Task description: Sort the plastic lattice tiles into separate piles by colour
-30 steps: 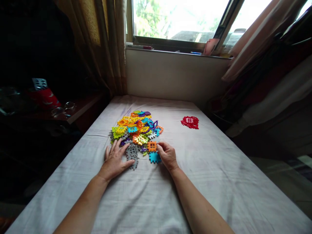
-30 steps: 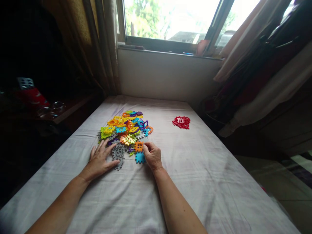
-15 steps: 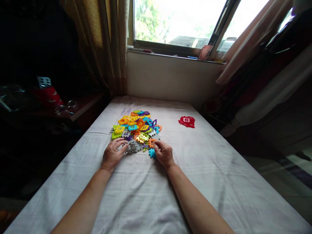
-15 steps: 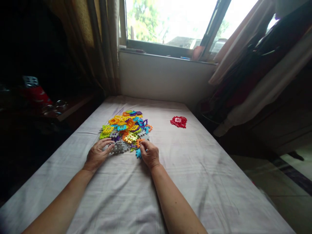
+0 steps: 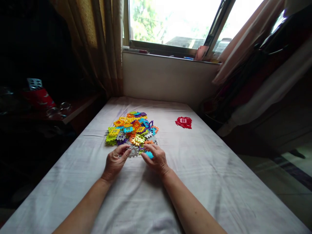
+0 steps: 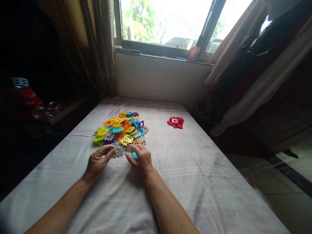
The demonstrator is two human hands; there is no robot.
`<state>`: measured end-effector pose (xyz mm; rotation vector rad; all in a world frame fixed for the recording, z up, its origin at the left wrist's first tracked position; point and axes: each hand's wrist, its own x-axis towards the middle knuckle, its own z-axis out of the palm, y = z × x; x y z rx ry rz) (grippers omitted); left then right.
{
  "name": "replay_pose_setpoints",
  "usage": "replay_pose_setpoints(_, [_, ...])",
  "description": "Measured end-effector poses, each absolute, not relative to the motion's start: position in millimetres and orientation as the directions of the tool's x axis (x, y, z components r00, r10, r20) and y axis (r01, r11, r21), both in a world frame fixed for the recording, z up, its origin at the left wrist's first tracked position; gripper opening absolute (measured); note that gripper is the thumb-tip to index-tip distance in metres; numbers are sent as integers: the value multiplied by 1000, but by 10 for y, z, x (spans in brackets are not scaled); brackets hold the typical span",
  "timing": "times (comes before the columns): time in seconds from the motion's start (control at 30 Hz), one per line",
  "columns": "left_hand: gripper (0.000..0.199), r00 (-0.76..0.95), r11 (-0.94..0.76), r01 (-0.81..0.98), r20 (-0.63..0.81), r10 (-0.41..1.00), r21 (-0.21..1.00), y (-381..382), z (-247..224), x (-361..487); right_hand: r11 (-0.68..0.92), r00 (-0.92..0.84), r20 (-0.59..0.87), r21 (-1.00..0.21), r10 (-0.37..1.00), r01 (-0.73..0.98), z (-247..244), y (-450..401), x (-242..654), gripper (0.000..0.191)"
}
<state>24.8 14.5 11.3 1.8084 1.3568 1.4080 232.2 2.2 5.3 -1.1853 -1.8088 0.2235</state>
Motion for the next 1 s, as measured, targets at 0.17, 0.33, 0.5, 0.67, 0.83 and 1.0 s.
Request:
replay_pose_setpoints(0.17, [38,72,-428,374,434,898,823,93,92,401,517,-165,540,-607,825,604,69,-1,2151,21])
replay_pose_setpoints(0.33, [34,109,-522,524,555,825,673,160,99,244,377,62,506,-714,860,589,105,111,2436,29])
replay_pose_setpoints(0.5, [39,117,-458,758,594,796,464,331,52,-62,-38,457,334,-774,824,633,-5,271,3127,39])
replay_pose_setpoints(0.67, [47,197,-365,875,455,868,317,377,-37,-166,-210,534,310,-678,787,704,-169,305,3396,38])
replay_pose_setpoints(0.83, [37,215,-377,869,443,870,320,374,-75,-152,-199,522,385,-627,761,753,-216,296,3394,33])
replay_pose_setpoints(1.0, [36,147,-419,805,543,827,420,389,-4,-188,-149,495,423,-627,759,765,-174,281,3368,30])
